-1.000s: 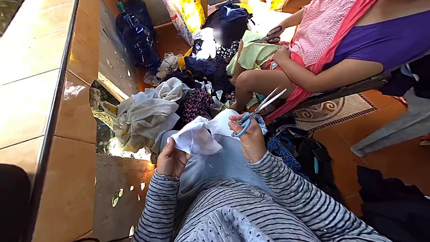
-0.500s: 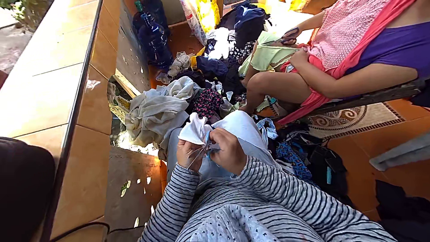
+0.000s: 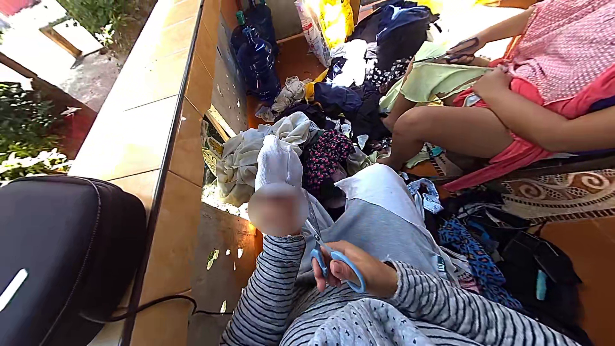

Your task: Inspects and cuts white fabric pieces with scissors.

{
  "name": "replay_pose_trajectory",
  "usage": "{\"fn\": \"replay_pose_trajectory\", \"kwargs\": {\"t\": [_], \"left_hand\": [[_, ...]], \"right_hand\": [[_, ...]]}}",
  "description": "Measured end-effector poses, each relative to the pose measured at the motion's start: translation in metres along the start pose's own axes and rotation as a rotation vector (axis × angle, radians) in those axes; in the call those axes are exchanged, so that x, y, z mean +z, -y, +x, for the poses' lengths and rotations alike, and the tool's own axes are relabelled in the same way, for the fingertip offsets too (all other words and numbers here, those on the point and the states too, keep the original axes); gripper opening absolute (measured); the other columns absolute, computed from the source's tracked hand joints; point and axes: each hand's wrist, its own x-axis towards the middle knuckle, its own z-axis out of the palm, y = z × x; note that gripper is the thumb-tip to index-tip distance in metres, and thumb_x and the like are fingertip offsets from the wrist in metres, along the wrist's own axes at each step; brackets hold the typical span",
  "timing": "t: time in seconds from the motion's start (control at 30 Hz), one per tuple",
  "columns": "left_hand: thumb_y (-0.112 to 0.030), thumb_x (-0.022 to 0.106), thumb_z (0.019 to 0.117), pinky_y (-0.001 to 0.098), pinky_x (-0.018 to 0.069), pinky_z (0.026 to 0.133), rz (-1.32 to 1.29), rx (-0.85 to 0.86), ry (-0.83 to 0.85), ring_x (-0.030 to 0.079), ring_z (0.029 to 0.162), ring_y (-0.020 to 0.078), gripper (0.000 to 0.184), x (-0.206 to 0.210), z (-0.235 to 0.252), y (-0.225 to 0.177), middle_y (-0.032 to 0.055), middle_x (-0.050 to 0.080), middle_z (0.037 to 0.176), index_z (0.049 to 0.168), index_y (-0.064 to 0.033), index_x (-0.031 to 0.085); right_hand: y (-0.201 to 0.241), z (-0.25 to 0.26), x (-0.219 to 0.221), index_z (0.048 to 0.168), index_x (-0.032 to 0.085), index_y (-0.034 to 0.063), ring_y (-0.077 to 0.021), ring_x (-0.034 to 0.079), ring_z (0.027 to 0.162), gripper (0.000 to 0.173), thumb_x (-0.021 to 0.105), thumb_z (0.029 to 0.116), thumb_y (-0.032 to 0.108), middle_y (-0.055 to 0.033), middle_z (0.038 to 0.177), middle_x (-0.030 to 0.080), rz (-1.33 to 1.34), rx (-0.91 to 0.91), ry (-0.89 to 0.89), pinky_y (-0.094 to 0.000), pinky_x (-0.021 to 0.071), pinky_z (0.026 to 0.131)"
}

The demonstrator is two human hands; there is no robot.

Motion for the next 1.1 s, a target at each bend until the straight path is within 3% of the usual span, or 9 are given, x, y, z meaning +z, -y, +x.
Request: {"fn": "replay_pose_trajectory", "kwargs": {"t": [0.07, 0.17, 0.27, 0.43, 0.57, 0.67, 0.73, 0.93, 1.1], "left_hand": [[-0.033, 0.014, 0.1099, 0.0285, 0.0603, 0.08, 0.003, 0.046, 0.086, 0.073, 0.09, 0.0068, 0.058, -0.005, -0.006, 0.003, -0.0054, 0.077, 0.091, 0.093, -0.0247, 0.07], [-0.038, 0.047, 0.1054, 0.0275, 0.0593, 0.086, -0.031, 0.065, 0.172, 0.073, 0.096, 0.0063, 0.032, -0.012, -0.014, 0.006, -0.0046, 0.078, 0.097, 0.097, -0.0243, 0.075], [-0.042, 0.061, 0.0981, 0.0265, 0.0567, 0.094, -0.036, 0.082, 0.243, 0.071, 0.104, 0.0049, 0.025, -0.014, -0.019, 0.008, -0.0056, 0.078, 0.102, 0.102, -0.0246, 0.077], [-0.047, 0.065, 0.0946, 0.0275, 0.0557, 0.097, -0.036, 0.107, 0.274, 0.07, 0.107, 0.0053, 0.028, -0.019, -0.019, 0.012, -0.005, 0.078, 0.106, 0.107, -0.0246, 0.077], [-0.043, 0.051, 0.1028, 0.0258, 0.0586, 0.085, 0.039, 0.136, 0.088, 0.073, 0.093, 0.0049, 0.029, -0.005, -0.024, 0.01, -0.0054, 0.077, 0.089, 0.095, -0.02, 0.067], [-0.051, 0.057, 0.0983, 0.0288, 0.0573, 0.091, 0.006, 0.104, 0.246, 0.071, 0.103, 0.0071, 0.032, -0.014, -0.02, 0.011, -0.0044, 0.076, 0.102, 0.104, -0.023, 0.072], [-0.051, 0.065, 0.0936, 0.03, 0.0567, 0.095, -0.035, 0.061, 0.313, 0.07, 0.109, 0.0088, 0.034, -0.023, -0.017, 0.012, -0.0023, 0.076, 0.11, 0.111, -0.0231, 0.075], [-0.044, 0.071, 0.0912, 0.0245, 0.0569, 0.092, -0.046, 0.022, 0.302, 0.071, 0.105, 0.0048, 0.028, -0.021, -0.03, 0.015, -0.0045, 0.077, 0.106, 0.107, -0.0216, 0.077], [-0.041, 0.067, 0.0958, 0.0268, 0.0545, 0.098, -0.027, 0.063, 0.374, 0.068, 0.112, 0.0051, 0.029, -0.027, -0.031, 0.022, -0.0044, 0.076, 0.113, 0.114, -0.0209, 0.076]], "right_hand": [[0.004, 0.003, -0.002, 0.093, 0.065, 0.0161, 0.0023, 0.061, 0.066, 0.059, 0.058, 0.0879, 0.075, 0.0094, 0.081, 0.07, 0.027, 0.022, 0.002, -0.0153, 0.0484, 0.058], [0.01, 0.008, -0.004, 0.091, 0.065, 0.0172, 0.0026, 0.06, 0.064, 0.058, 0.059, 0.0876, 0.074, 0.0097, 0.079, 0.069, 0.058, 0.013, -0.014, -0.0147, 0.0473, 0.057], [0.015, 0.013, -0.006, 0.089, 0.066, 0.0184, 0.0031, 0.059, 0.061, 0.054, 0.062, 0.0871, 0.072, 0.01, 0.078, 0.069, 0.112, 0.015, -0.054, -0.0139, 0.0473, 0.055], [0.011, 0.014, -0.005, 0.083, 0.067, 0.02, 0.0032, 0.059, 0.058, 0.048, 0.071, 0.083, 0.068, 0.0102, 0.072, 0.068, 0.201, 0.032, -0.106, -0.0132, 0.0468, 0.052], [0.006, 0.011, 0.001, 0.079, 0.067, 0.0209, 0.0037, 0.061, 0.059, 0.039, 0.078, 0.0823, 0.058, 0.0116, 0.071, 0.068, 0.223, 0.02, -0.164, -0.0131, 0.0487, 0.054], [0.003, 0.01, 0.005, 0.078, 0.067, 0.0195, 0.0032, 0.061, 0.056, 0.034, 0.082, 0.0826, 0.049, 0.011, 0.069, 0.067, 0.251, 0.037, -0.221, -0.0131, 0.0496, 0.052], [0.003, 0.01, 0.002, 0.081, 0.066, 0.0191, 0.0024, 0.061, 0.057, 0.039, 0.081, 0.0812, 0.055, 0.0097, 0.071, 0.068, 0.258, 0.047, -0.196, -0.0133, 0.0492, 0.052], [0.006, 0.018, -0.007, 0.084, 0.066, 0.0194, 0.0026, 0.059, 0.058, 0.048, 0.072, 0.0824, 0.067, 0.0093, 0.072, 0.067, 0.256, -0.045, -0.133, -0.0137, 0.0468, 0.053], [0.008, 0.02, -0.007, 0.079, 0.068, 0.0187, 0.0029, 0.058, 0.054, 0.039, 0.078, 0.0835, 0.056, 0.0089, 0.068, 0.067, 0.296, -0.069, -0.214, -0.013, 0.0461, 0.05]]}}
